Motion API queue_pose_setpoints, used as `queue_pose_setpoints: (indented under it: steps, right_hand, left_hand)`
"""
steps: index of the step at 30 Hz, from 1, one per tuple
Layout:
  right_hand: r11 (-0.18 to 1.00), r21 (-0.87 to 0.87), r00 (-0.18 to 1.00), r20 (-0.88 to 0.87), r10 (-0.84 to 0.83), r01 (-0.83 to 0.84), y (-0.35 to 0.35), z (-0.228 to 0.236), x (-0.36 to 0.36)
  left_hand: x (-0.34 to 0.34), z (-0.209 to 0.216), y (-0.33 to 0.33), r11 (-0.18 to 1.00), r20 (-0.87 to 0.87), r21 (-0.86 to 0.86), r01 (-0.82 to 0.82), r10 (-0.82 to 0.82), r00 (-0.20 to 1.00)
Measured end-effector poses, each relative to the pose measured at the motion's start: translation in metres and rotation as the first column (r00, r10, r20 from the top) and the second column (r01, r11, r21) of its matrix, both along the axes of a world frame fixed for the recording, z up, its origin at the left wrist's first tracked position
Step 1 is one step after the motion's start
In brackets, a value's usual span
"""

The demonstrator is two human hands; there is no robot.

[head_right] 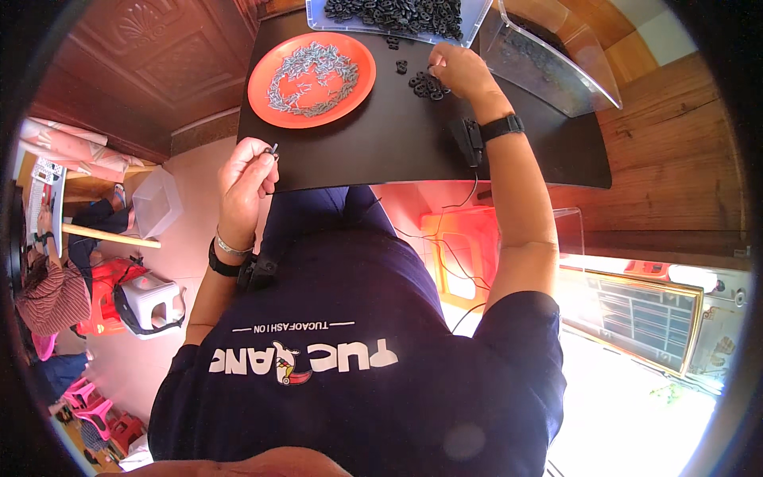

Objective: The person is inspecting small black industrial parts, picking them from a container and placing them onto a red plate.

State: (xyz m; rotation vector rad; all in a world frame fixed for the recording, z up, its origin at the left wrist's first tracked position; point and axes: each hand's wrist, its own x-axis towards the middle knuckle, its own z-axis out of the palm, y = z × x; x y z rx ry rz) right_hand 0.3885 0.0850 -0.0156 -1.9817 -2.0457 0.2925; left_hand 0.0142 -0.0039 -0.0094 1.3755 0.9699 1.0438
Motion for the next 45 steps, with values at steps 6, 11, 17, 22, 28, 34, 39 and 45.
queue_pose_setpoints:
  steps: [6, 11, 17, 22, 28, 34, 39, 45]
  right_hand:
    - [0.987, 0.159, 0.774, -0.620, 0.128, -0.036, -0.033, 0.019, -0.051]
    - [0.969, 0.121, 0.266, -0.947, 0.178, -0.217, -0.070, 0.028, -0.123]
    - [0.961, 0.127, 0.064, -0.987, 0.147, -0.246, -0.092, 0.020, -0.170]
    - [0.955, 0.128, 0.025, -0.990, 0.139, -0.267, -0.100, 0.017, -0.181]
    - [0.950, 0.150, -0.043, -0.989, 0.144, -0.273, -0.100, 0.009, -0.180]
    - [0.957, 0.150, -0.069, -0.988, 0.137, -0.250, -0.103, 0.010, -0.181]
    - [0.951, 0.159, -0.061, -0.987, 0.148, -0.264, -0.104, 0.009, -0.183]
    - [0.978, 0.109, -0.095, -0.991, 0.094, -0.178, -0.105, 0.000, -0.192]
  left_hand:
    - [-0.001, 0.005, 0.007, 0.999, 0.049, -0.025, 0.037, -0.035, 0.998]
    - [0.013, 0.015, 0.016, 0.985, 0.272, -0.038, 0.170, -0.154, 0.950]
    - [0.024, 0.013, 0.014, 0.968, 0.456, -0.063, 0.243, -0.189, 0.870]
    - [0.017, 0.007, 0.015, 0.962, 0.480, -0.030, 0.270, -0.223, 0.849]
    - [0.017, 0.011, 0.009, 0.968, 0.488, -0.036, 0.249, -0.200, 0.850]
    - [0.018, 0.013, 0.004, 0.978, 0.485, 0.032, 0.206, -0.195, 0.852]
    - [0.017, 0.012, 0.001, 0.977, 0.420, 0.033, 0.212, -0.206, 0.884]
    - [0.015, 0.007, 0.005, 0.981, 0.471, -0.001, 0.194, -0.171, 0.865]
